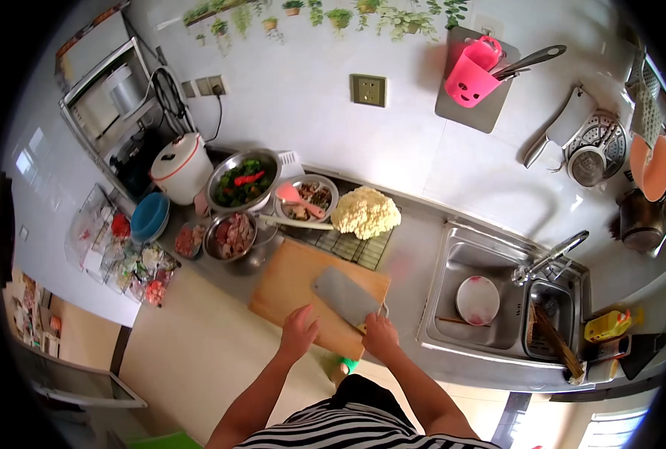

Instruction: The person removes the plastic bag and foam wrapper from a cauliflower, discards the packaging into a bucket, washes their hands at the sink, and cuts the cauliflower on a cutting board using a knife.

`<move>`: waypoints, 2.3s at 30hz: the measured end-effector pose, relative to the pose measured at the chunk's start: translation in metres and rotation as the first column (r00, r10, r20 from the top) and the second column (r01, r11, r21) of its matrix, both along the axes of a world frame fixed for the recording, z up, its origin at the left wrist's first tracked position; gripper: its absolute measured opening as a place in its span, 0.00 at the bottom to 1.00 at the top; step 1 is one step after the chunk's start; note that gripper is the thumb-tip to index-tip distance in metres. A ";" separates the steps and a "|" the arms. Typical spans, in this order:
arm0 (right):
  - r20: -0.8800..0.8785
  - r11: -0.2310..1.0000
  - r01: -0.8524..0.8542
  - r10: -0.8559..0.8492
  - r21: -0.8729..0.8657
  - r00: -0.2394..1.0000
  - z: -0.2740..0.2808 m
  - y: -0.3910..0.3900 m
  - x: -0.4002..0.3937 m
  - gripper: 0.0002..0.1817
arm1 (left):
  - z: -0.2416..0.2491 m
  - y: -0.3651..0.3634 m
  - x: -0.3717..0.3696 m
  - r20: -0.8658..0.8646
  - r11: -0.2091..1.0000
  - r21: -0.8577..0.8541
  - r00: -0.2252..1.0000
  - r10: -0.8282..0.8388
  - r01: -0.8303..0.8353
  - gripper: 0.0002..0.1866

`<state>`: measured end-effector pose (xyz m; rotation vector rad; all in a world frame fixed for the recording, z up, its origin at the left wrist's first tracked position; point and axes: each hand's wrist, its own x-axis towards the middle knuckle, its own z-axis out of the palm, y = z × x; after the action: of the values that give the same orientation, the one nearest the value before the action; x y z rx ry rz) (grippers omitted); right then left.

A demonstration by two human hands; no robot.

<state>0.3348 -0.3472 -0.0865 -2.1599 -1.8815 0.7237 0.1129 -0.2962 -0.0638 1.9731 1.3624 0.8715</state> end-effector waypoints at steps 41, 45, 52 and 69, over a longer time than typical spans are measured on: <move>-0.578 0.443 0.897 -0.731 0.004 0.363 0.066 -0.070 -0.096 0.22 | 0.125 0.333 0.125 0.145 0.868 -0.386 0.950 -0.278 0.313 0.15; -0.606 0.497 0.866 -0.675 0.048 0.421 0.053 -0.065 -0.070 0.16 | 0.090 0.293 0.054 0.527 0.727 -0.644 0.827 0.196 0.239 0.14; -0.697 0.643 0.727 -0.636 -0.240 0.332 0.075 -0.028 -0.030 0.15 | 0.019 0.167 -0.030 0.644 0.494 -0.762 0.400 0.652 0.420 0.23; -0.410 0.801 0.376 -0.181 0.466 0.894 0.126 0.084 -0.139 0.14 | 0.011 0.149 -0.047 0.645 0.508 -0.764 0.461 0.609 0.397 0.16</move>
<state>0.1960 -0.2634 0.0396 -1.7524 -1.3284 0.4107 0.0657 -0.1471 -0.0532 0.3619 0.9091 0.8152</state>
